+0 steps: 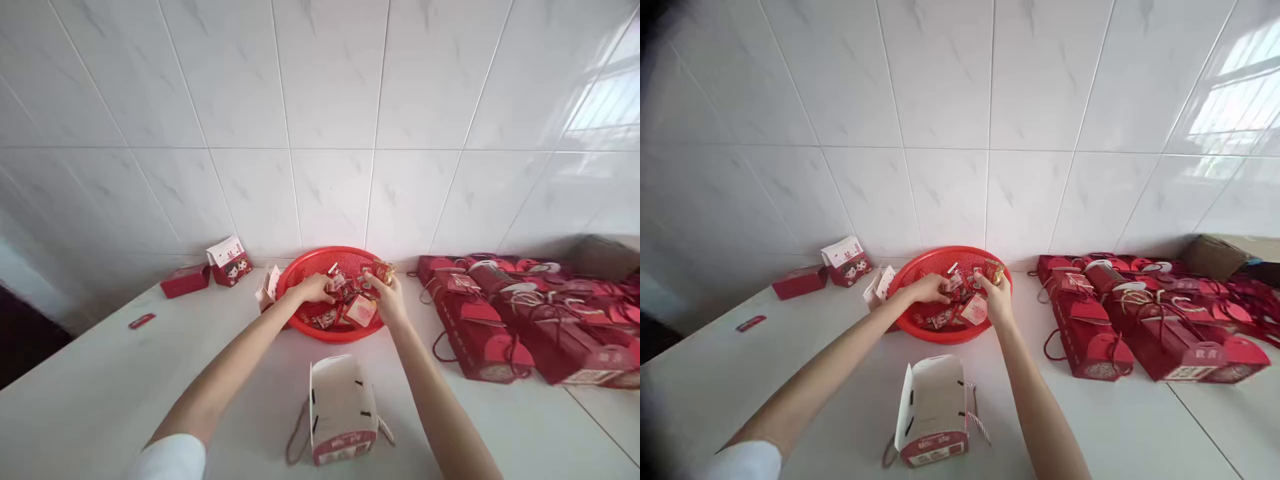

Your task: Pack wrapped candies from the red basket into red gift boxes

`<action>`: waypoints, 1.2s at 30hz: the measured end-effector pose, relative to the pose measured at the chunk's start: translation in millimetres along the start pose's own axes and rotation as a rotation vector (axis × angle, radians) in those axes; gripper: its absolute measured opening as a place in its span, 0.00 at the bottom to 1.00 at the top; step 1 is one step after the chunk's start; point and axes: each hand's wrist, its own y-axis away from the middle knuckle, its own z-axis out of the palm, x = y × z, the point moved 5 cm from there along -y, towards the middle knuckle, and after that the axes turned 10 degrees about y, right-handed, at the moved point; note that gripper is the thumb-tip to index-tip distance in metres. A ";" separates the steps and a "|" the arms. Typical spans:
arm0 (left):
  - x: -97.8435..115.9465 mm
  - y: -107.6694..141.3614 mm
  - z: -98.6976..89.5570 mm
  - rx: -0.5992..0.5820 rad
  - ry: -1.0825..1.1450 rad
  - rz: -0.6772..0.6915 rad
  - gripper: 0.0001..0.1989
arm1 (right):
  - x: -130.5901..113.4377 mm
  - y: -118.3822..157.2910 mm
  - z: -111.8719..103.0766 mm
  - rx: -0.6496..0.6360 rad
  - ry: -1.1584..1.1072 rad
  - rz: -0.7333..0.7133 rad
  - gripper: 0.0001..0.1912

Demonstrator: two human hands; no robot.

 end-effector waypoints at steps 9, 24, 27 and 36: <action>13.5 6.9 -11.0 -0.010 0.643 0.121 0.27 | -6.0 2.2 3.4 -0.032 -0.020 0.020 0.22; 73.1 122.9 -23.7 0.216 0.640 0.508 0.06 | -68.4 47.8 32.9 -0.348 0.076 0.050 0.19; 79.5 144.6 -12.5 0.119 0.624 0.514 0.07 | -87.1 68.5 37.1 -0.523 0.202 -0.023 0.16; 86.8 167.2 0.5 -0.133 0.323 0.358 0.09 | -97.0 104.3 44.9 -0.846 0.614 -0.180 0.21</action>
